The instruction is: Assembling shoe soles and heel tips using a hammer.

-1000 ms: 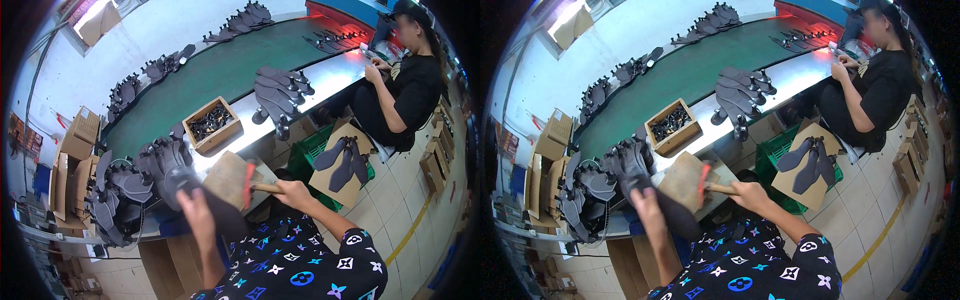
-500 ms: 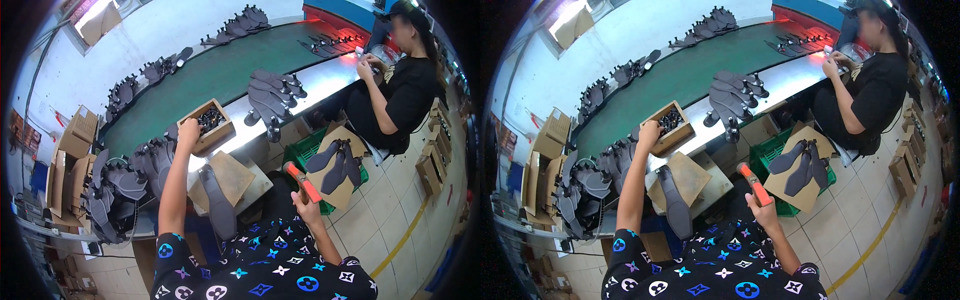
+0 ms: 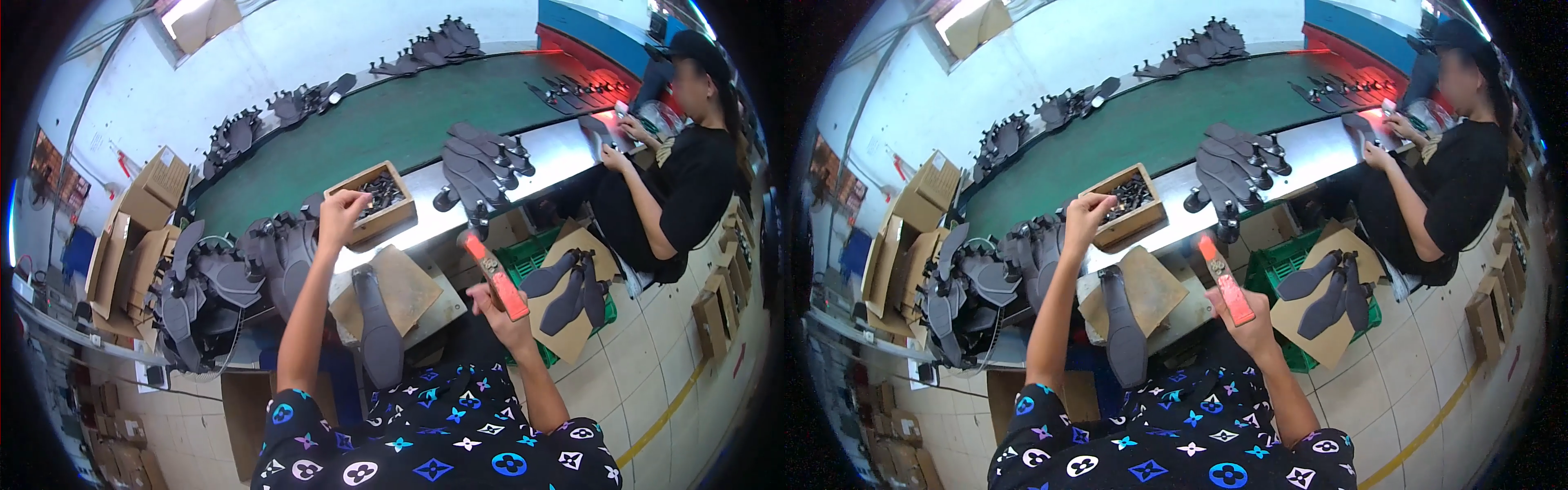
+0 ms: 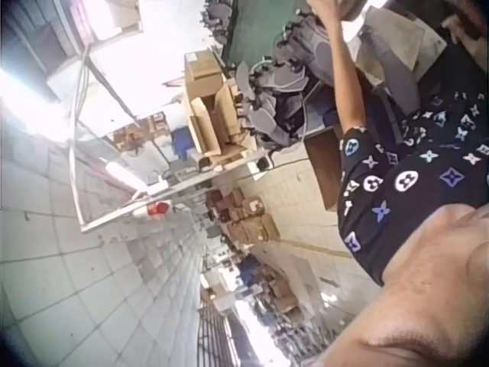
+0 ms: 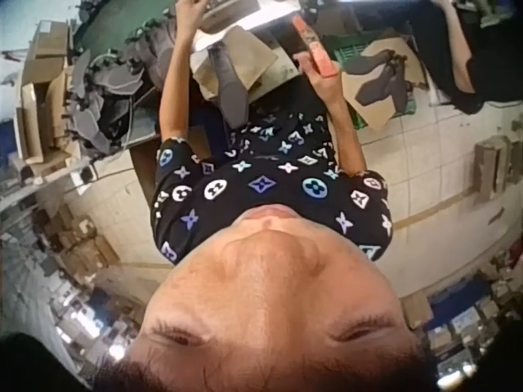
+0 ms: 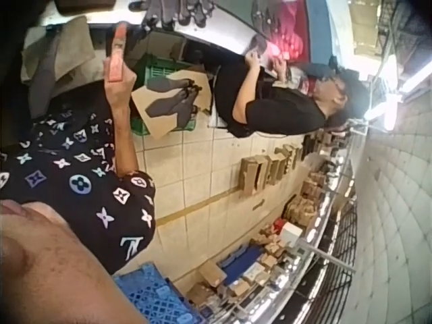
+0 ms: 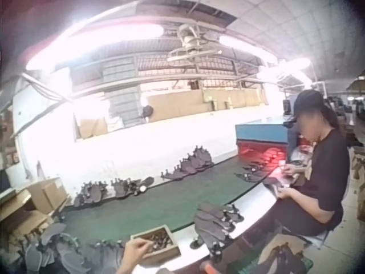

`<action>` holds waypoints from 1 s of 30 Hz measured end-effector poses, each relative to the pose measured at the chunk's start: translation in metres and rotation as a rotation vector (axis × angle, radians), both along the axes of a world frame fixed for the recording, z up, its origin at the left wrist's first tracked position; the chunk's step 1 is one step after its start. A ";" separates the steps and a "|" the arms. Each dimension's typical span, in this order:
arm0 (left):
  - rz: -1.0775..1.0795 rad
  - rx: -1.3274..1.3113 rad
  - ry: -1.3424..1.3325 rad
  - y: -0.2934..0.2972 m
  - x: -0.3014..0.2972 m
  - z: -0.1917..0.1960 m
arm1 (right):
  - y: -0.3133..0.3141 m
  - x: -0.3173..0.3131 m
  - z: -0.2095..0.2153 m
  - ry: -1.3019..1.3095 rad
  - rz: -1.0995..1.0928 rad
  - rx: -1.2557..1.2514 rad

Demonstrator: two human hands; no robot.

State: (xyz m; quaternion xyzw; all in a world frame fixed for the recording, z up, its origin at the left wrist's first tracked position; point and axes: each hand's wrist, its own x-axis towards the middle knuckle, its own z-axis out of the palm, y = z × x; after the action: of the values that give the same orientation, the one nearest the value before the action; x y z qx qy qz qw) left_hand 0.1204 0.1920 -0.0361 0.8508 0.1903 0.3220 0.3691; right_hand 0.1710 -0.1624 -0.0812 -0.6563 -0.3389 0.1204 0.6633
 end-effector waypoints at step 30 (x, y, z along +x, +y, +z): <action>0.110 -0.229 0.110 -0.070 -0.110 -0.050 | 0.144 0.000 0.035 -0.070 0.499 -0.095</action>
State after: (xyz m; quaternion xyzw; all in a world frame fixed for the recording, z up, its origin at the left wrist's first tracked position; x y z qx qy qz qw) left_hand 0.0108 0.1224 -0.0860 0.8077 0.2921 0.2710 0.4346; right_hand 0.1707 -0.0183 -0.0459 -0.5865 -0.5071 0.2731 0.5694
